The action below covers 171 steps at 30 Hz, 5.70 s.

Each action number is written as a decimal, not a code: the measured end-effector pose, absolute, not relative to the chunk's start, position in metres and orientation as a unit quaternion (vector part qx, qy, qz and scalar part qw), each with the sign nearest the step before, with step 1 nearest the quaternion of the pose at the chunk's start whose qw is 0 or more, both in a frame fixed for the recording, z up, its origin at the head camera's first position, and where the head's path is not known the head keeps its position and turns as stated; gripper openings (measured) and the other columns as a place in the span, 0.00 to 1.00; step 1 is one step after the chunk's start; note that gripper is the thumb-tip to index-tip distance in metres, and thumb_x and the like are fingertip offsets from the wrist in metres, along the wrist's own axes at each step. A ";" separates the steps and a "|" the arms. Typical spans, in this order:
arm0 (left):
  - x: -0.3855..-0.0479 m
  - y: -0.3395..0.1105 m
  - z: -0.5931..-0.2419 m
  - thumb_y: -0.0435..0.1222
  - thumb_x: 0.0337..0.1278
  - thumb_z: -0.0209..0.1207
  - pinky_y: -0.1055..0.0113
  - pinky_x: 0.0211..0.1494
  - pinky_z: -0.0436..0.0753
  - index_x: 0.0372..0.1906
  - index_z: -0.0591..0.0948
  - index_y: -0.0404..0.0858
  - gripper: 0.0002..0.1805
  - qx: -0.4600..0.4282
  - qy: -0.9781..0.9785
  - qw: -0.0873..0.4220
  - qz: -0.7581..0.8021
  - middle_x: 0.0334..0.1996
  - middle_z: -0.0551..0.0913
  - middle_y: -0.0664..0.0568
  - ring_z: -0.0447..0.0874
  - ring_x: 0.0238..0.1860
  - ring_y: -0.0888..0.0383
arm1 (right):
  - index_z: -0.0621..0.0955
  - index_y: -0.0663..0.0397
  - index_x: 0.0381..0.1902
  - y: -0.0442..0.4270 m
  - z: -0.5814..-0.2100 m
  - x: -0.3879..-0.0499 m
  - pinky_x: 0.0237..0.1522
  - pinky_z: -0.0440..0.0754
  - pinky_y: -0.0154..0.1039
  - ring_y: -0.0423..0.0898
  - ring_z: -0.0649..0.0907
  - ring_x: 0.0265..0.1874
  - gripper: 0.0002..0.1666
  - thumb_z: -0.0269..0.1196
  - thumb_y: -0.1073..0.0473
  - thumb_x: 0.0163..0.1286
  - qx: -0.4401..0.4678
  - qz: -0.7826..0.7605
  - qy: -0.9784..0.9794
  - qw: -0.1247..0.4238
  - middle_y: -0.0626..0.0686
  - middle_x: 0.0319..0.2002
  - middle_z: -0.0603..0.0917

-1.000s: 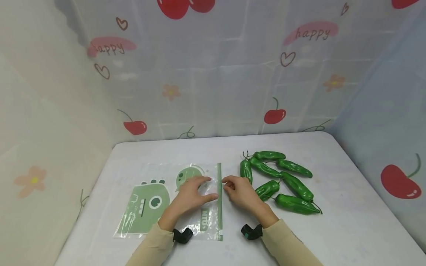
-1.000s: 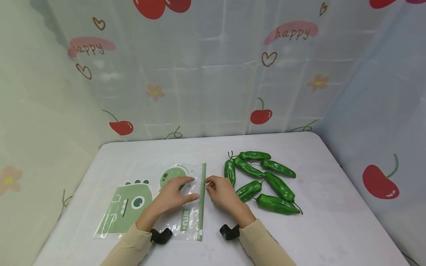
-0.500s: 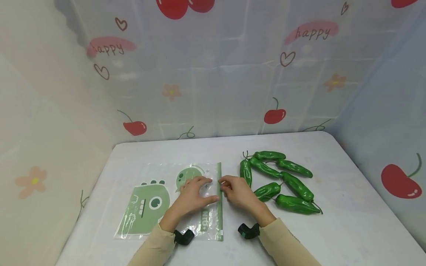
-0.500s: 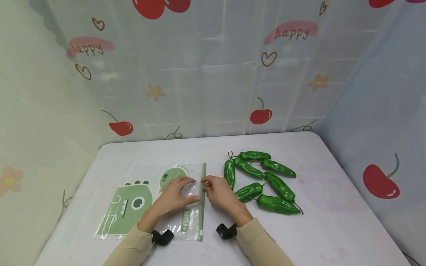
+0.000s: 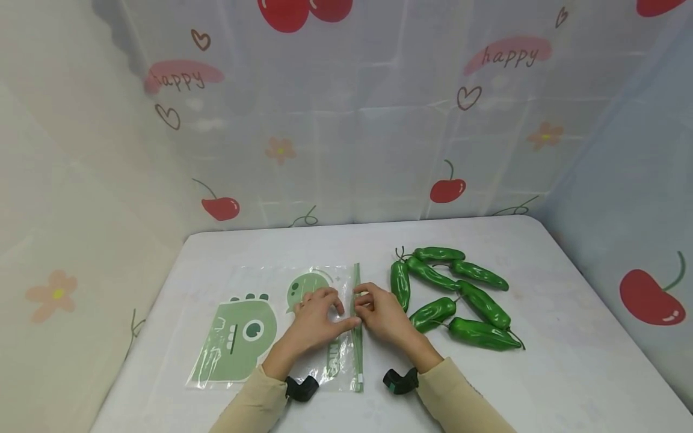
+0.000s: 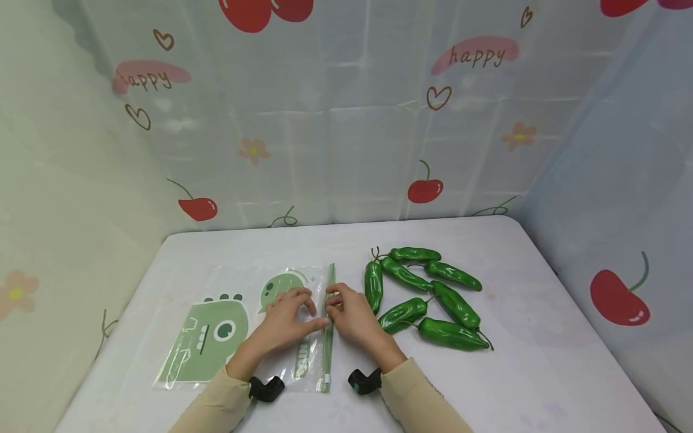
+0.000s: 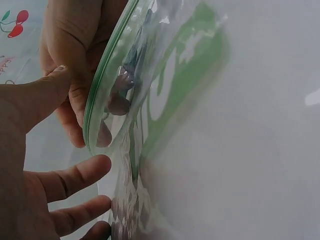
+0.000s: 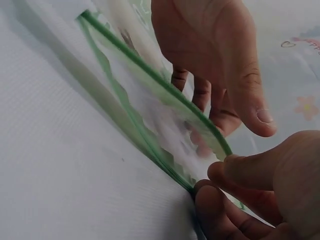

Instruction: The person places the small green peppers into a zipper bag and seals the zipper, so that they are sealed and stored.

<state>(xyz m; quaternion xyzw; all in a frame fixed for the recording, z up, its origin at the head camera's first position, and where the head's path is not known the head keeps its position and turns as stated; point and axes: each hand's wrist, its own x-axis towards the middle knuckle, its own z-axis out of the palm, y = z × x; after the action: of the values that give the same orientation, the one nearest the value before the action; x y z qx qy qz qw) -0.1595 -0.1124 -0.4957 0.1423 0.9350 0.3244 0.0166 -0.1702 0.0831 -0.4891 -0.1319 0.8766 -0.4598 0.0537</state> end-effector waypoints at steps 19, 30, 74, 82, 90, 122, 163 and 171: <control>-0.160 -0.110 -0.497 0.42 0.55 0.68 0.41 0.55 0.62 0.30 0.81 0.51 0.06 0.144 0.939 0.015 0.313 0.65 0.77 0.45 0.68 0.61 0.41 | 0.82 0.54 0.56 0.083 -0.495 -0.173 0.41 0.84 0.41 0.40 0.88 0.36 0.19 0.71 0.62 0.68 -0.097 -0.466 0.878 0.051 0.49 0.39 0.91; -0.161 -0.112 -0.500 0.39 0.60 0.67 0.44 0.53 0.63 0.29 0.79 0.50 0.07 0.133 0.938 0.005 0.320 0.65 0.78 0.47 0.69 0.62 0.43 | 0.82 0.53 0.53 0.083 -0.497 -0.172 0.34 0.79 0.33 0.38 0.81 0.31 0.23 0.76 0.65 0.61 -0.121 -0.446 0.886 0.041 0.50 0.42 0.89; -0.164 -0.114 -0.493 0.31 0.71 0.57 0.57 0.48 0.80 0.62 0.82 0.37 0.18 0.110 0.920 -0.017 0.375 0.44 0.82 0.47 0.80 0.41 0.54 | 0.81 0.52 0.57 0.086 -0.498 -0.172 0.29 0.75 0.32 0.36 0.77 0.26 0.31 0.79 0.64 0.57 -0.130 -0.412 0.901 0.029 0.49 0.48 0.87; -0.166 -0.117 -0.493 0.38 0.56 0.73 0.68 0.36 0.69 0.75 0.72 0.40 0.40 0.125 0.917 0.015 0.377 0.38 0.73 0.53 0.66 0.32 0.60 | 0.79 0.51 0.62 0.088 -0.498 -0.172 0.28 0.75 0.35 0.38 0.76 0.24 0.36 0.80 0.61 0.56 -0.132 -0.401 0.905 0.049 0.48 0.34 0.84; -0.168 -0.121 -0.490 0.43 0.43 0.81 0.59 0.48 0.75 0.80 0.62 0.40 0.58 0.123 0.918 0.047 0.373 0.42 0.72 0.51 0.71 0.40 0.56 | 0.76 0.50 0.66 0.090 -0.495 -0.172 0.28 0.75 0.37 0.40 0.77 0.23 0.42 0.81 0.59 0.54 -0.133 -0.397 0.905 0.071 0.45 0.23 0.78; -0.167 -0.135 -0.478 0.43 0.23 0.88 0.45 0.74 0.70 0.84 0.31 0.48 0.89 0.111 0.894 0.132 0.413 0.79 0.56 0.30 0.66 0.75 0.37 | 0.75 0.46 0.68 0.090 -0.493 -0.173 0.28 0.75 0.38 0.42 0.76 0.23 0.44 0.81 0.56 0.54 -0.137 -0.384 0.908 0.100 0.46 0.24 0.79; -0.166 -0.128 -0.482 0.54 0.17 0.88 0.45 0.68 0.76 0.85 0.41 0.46 0.87 0.144 0.929 0.100 0.325 0.83 0.47 0.45 0.62 0.77 0.39 | 0.72 0.47 0.73 0.092 -0.487 -0.169 0.30 0.75 0.38 0.41 0.76 0.23 0.47 0.80 0.56 0.57 -0.185 -0.397 0.893 0.101 0.46 0.26 0.79; -0.167 -0.128 -0.478 0.57 0.16 0.87 0.45 0.65 0.79 0.85 0.45 0.44 0.86 0.147 0.938 0.090 0.301 0.81 0.52 0.44 0.69 0.72 0.38 | 0.72 0.47 0.73 0.092 -0.484 -0.170 0.32 0.76 0.39 0.41 0.77 0.25 0.47 0.79 0.57 0.58 -0.189 -0.400 0.891 0.100 0.47 0.27 0.81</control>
<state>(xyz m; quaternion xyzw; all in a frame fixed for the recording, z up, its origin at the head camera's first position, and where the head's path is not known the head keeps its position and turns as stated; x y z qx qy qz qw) -0.1671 -0.1276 -0.4776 0.1471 0.9380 0.3009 0.0895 -0.1696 0.0916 -0.4838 -0.1893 0.8911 -0.4000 0.1003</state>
